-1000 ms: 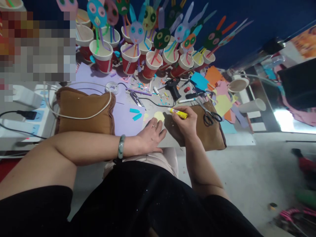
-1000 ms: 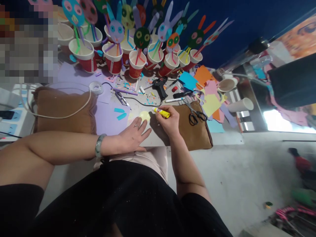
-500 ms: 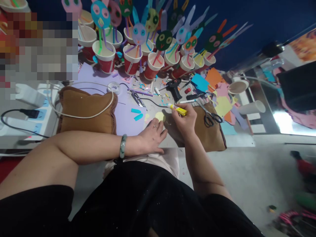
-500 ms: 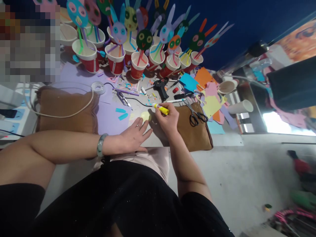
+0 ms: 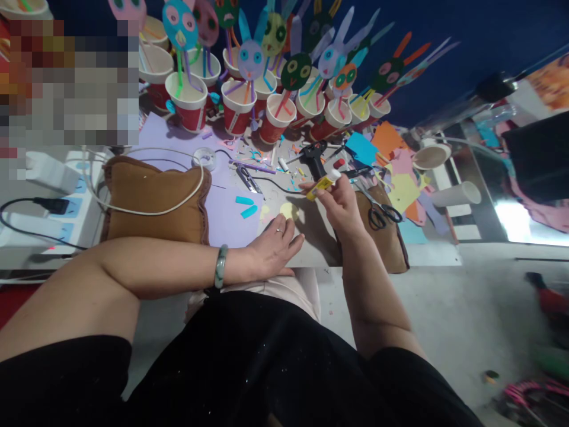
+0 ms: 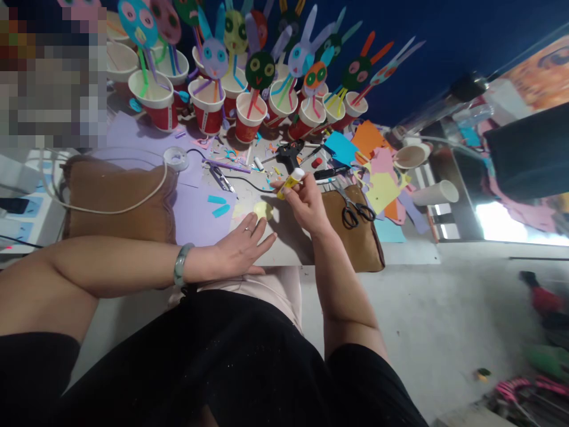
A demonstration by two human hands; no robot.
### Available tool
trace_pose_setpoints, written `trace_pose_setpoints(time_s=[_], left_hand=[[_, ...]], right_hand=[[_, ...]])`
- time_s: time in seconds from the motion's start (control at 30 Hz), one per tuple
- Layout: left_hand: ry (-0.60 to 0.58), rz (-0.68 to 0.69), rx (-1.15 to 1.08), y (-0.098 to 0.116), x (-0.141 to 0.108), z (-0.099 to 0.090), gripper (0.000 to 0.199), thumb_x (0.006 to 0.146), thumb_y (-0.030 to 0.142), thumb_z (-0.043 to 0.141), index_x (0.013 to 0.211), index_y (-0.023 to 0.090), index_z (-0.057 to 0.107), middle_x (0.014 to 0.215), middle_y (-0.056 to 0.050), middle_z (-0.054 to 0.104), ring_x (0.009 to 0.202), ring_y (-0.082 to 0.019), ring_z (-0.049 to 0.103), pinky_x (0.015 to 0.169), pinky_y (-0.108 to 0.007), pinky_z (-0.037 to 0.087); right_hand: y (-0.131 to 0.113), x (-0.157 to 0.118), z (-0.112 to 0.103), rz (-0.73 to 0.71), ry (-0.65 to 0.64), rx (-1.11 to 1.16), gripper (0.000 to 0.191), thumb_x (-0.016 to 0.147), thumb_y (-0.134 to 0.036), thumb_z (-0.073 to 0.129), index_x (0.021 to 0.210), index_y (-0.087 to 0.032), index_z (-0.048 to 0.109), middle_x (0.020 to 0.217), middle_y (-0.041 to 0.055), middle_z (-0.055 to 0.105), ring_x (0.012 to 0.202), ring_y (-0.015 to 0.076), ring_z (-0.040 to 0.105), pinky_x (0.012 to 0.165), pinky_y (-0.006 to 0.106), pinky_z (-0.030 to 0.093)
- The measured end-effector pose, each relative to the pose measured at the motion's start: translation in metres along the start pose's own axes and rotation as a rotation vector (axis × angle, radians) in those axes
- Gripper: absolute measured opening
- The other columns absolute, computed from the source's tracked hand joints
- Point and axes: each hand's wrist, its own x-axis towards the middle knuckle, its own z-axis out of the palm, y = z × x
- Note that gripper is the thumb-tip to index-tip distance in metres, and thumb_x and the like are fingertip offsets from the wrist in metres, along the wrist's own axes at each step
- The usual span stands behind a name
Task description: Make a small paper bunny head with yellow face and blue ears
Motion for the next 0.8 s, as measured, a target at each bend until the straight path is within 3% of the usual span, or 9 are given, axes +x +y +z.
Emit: trace_pose_setpoints(time_s=[0.1,0.23,0.37,0.5,0.63,0.8], left_hand=[[0.013,-0.001,0.034,0.001,0.0,0.0,0.092,0.094,0.073,0.05,0.156,0.005,0.043,0.15,-0.036,0.05,0.141,-0.047,0.05,0.119,-0.062,0.027],[-0.003,0.01,0.046,0.001,0.0,0.0,0.091,0.095,0.072,0.049,0.157,0.005,0.043,0.149,-0.035,0.051,0.142,-0.046,0.05,0.12,-0.061,0.026],[0.009,0.016,0.047,0.001,-0.001,0.0,0.091,0.095,0.073,0.047,0.156,0.005,0.043,0.149,-0.035,0.051,0.14,-0.047,0.052,0.12,-0.061,0.026],[0.006,0.017,0.035,0.0,-0.001,0.0,0.091,0.094,0.072,0.049,0.155,0.004,0.044,0.148,-0.037,0.051,0.141,-0.048,0.05,0.118,-0.062,0.028],[0.045,0.014,0.01,0.001,-0.001,0.003,0.092,0.093,0.072,0.053,0.154,0.004,0.045,0.147,-0.035,0.053,0.141,-0.047,0.05,0.118,-0.063,0.028],[0.078,0.015,0.032,0.002,-0.002,0.005,0.091,0.093,0.071,0.054,0.153,0.003,0.046,0.146,-0.036,0.054,0.141,-0.047,0.05,0.12,-0.062,0.026]], right_hand=[[0.015,0.014,-0.009,-0.047,0.159,-0.226,0.038,0.082,-0.053,0.074,0.104,-0.026,0.059,0.107,0.0052,0.075,0.092,0.0211,0.07,0.082,0.04,0.059],[0.025,0.025,-0.018,-0.118,0.283,-0.358,0.029,0.078,-0.043,0.075,0.094,-0.024,0.06,0.089,0.0018,0.068,0.076,0.0175,0.063,0.074,0.037,0.057],[0.016,0.025,-0.004,-0.111,0.191,-0.343,0.023,0.078,-0.039,0.071,0.092,-0.024,0.059,0.082,-0.0002,0.065,0.07,0.0163,0.059,0.067,0.033,0.052],[-0.001,0.033,0.025,-0.148,0.007,-0.459,0.02,0.079,-0.035,0.07,0.092,-0.023,0.064,0.085,0.0016,0.069,0.074,0.0167,0.059,0.072,0.032,0.051],[-0.006,0.054,0.045,-0.202,-0.019,-0.502,0.017,0.079,-0.034,0.066,0.09,-0.021,0.063,0.082,0.0021,0.068,0.072,0.016,0.056,0.073,0.031,0.049],[-0.002,0.067,0.051,-0.116,-0.04,-0.523,0.021,0.077,-0.035,0.067,0.091,-0.02,0.062,0.077,0.0013,0.065,0.069,0.0166,0.055,0.07,0.031,0.046]])
